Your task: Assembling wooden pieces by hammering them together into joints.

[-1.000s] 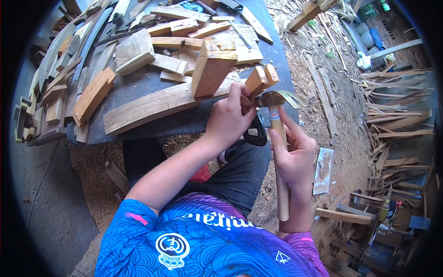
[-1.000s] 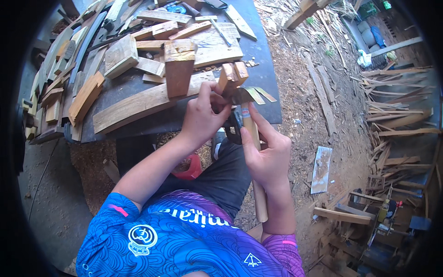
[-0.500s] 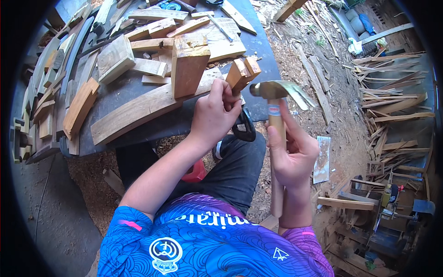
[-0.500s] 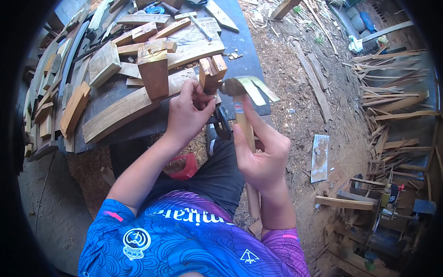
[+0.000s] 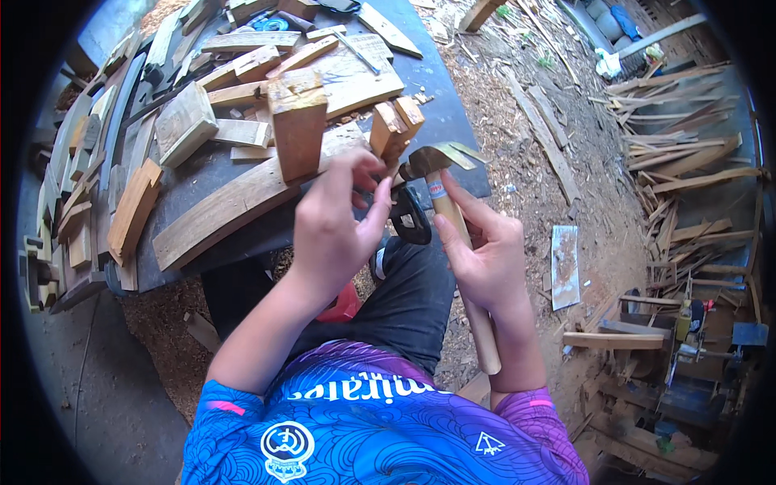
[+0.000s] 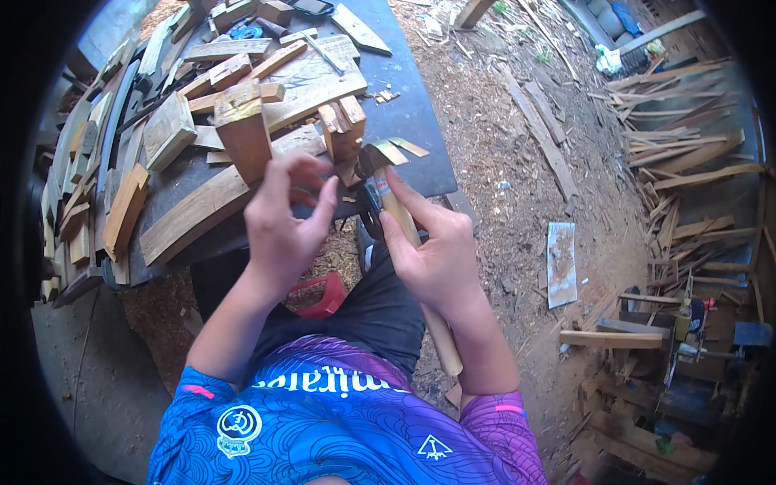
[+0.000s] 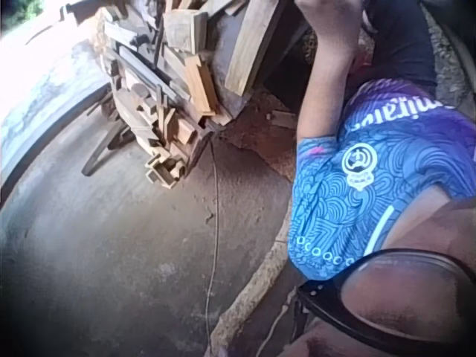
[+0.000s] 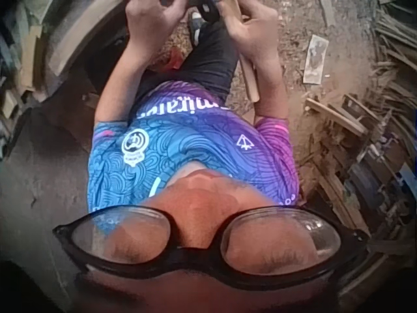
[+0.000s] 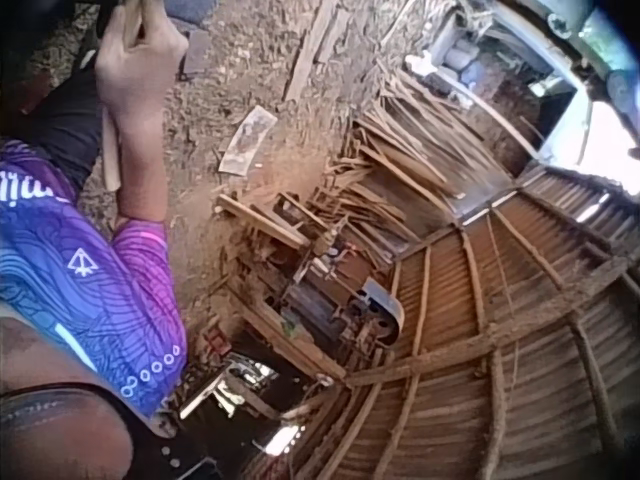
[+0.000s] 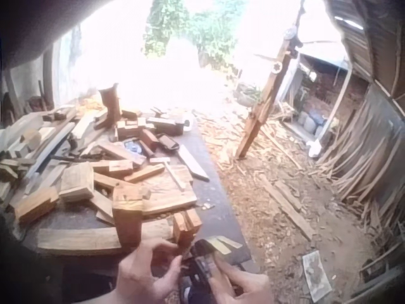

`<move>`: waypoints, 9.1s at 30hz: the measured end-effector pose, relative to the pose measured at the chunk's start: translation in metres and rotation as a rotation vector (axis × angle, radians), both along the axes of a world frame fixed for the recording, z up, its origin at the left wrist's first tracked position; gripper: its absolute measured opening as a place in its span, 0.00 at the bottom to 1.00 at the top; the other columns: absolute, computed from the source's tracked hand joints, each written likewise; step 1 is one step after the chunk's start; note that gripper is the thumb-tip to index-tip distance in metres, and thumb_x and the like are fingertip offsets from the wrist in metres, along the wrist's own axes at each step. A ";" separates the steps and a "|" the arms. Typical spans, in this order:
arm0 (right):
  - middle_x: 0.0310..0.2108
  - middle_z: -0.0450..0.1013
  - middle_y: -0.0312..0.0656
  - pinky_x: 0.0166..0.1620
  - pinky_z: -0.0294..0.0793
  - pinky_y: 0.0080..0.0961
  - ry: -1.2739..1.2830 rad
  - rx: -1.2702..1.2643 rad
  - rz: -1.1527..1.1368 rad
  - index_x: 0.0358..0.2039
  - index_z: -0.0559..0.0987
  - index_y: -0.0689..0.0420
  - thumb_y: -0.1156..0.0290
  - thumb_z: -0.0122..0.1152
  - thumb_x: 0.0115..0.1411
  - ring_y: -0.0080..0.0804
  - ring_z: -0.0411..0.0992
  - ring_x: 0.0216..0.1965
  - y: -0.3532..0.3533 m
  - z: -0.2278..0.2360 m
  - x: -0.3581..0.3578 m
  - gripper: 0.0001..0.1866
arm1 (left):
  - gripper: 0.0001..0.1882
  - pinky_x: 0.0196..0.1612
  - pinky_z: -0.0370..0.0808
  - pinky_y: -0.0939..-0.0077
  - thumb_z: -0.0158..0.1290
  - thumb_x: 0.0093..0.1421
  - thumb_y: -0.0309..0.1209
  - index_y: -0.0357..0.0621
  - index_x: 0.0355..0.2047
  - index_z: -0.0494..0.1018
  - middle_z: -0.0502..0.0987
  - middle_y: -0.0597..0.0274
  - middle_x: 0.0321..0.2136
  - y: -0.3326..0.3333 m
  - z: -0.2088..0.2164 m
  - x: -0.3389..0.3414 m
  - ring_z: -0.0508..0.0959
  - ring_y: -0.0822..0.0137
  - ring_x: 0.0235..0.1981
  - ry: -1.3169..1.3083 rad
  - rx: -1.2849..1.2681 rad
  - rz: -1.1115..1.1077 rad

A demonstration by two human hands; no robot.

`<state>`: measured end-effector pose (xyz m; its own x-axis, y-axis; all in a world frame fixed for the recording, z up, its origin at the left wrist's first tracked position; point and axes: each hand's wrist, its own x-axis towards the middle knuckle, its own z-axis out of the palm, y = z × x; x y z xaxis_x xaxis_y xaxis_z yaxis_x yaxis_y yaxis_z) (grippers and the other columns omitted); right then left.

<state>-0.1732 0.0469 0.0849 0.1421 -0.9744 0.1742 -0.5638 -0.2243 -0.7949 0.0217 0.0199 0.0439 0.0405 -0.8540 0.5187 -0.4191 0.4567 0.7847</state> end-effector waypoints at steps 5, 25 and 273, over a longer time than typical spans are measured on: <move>0.29 0.80 0.35 0.25 0.71 0.15 -0.150 0.040 -0.064 0.64 0.75 0.58 0.76 0.63 0.65 0.13 0.72 0.24 0.004 -0.013 -0.006 0.26 | 0.32 0.33 0.83 0.77 0.64 0.58 0.21 0.37 0.62 0.65 0.73 0.49 0.52 -0.018 0.023 0.002 0.81 0.63 0.38 -0.076 -0.125 0.030; 0.36 0.82 0.58 0.37 0.80 0.29 -0.006 -0.137 -0.112 0.58 0.79 0.61 0.74 0.64 0.58 0.40 0.85 0.32 -0.015 -0.006 -0.020 0.25 | 0.33 0.33 0.79 0.71 0.76 0.46 0.31 0.37 0.51 0.73 0.79 0.57 0.30 -0.053 0.035 -0.016 0.81 0.67 0.28 -0.121 0.180 0.003; 0.37 0.82 0.50 0.51 0.78 0.39 0.909 -0.225 0.738 0.38 0.86 0.62 0.75 0.68 0.55 0.48 0.80 0.42 -0.157 -0.021 0.379 0.10 | 0.29 0.52 0.82 0.54 0.69 0.58 0.36 0.34 0.53 0.70 0.79 0.45 0.46 0.107 -0.083 0.302 0.83 0.46 0.48 0.354 -0.289 0.131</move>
<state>0.2057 -0.1100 0.0638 0.8151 -0.5659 -0.1239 -0.5762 -0.8141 -0.0728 0.3242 0.1269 -0.0390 0.3558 -0.6524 0.6692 -0.2173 0.6387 0.7382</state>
